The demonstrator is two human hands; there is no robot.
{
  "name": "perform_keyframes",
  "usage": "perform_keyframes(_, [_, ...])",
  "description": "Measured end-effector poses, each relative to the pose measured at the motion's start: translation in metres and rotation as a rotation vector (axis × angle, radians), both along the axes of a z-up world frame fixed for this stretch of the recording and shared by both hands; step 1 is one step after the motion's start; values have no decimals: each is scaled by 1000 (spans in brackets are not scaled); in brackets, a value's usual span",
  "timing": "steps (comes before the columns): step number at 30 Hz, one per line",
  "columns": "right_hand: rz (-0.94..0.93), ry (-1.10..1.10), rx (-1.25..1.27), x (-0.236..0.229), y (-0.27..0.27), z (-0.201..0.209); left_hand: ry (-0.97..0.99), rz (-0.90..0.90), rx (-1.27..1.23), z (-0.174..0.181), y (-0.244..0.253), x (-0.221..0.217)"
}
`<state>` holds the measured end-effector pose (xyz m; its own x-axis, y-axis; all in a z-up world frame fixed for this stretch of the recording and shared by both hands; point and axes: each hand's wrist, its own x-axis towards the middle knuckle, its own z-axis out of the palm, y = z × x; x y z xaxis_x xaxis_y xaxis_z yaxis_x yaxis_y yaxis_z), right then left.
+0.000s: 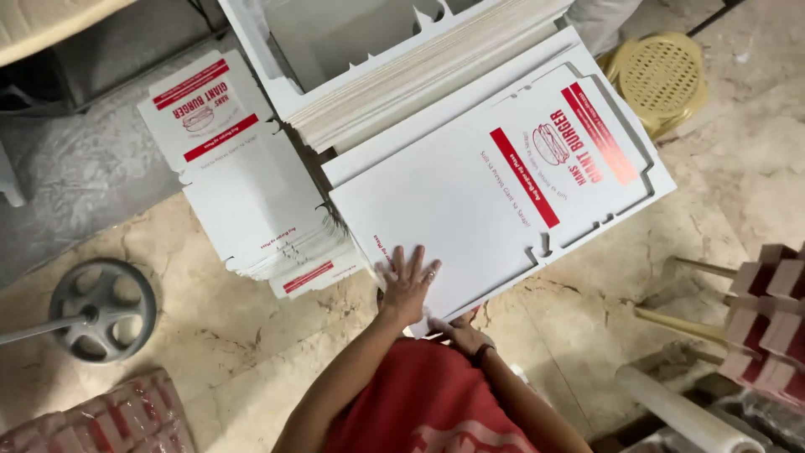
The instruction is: The person folds flat cardboard boxes labeled 'GIANT BURGER' into their box shape. They repeatedly pick up the flat sheets, fold the sides, and stack the finished boxes. The person also handles a large stack of pre-folded box parts, lifting and rearranging them.
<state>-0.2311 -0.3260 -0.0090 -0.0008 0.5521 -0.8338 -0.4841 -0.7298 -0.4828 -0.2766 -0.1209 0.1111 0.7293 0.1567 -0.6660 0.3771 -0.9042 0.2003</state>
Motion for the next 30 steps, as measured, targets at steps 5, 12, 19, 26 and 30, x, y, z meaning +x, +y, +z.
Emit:
perform_keyframes(5, [-229, -169, -131, -24, -23, -29, 59, 1, -37, -10, -3, 0])
perform_keyframes(12, [-296, -264, -77, -35, 4, 25, 130, 45, -61, -10, 4, -1])
perform_keyframes(19, [-503, -144, -131, -29, 20, 54, 125, 19, -31, 17, 8, 5])
perform_keyframes(26, [-260, -297, -188, -30, 24, 33, 118, 17, -52, -5, 3, 5])
perform_keyframes(30, [-157, -572, -173, -40, 35, 51, 134, -7, -42, 12, 8, 9])
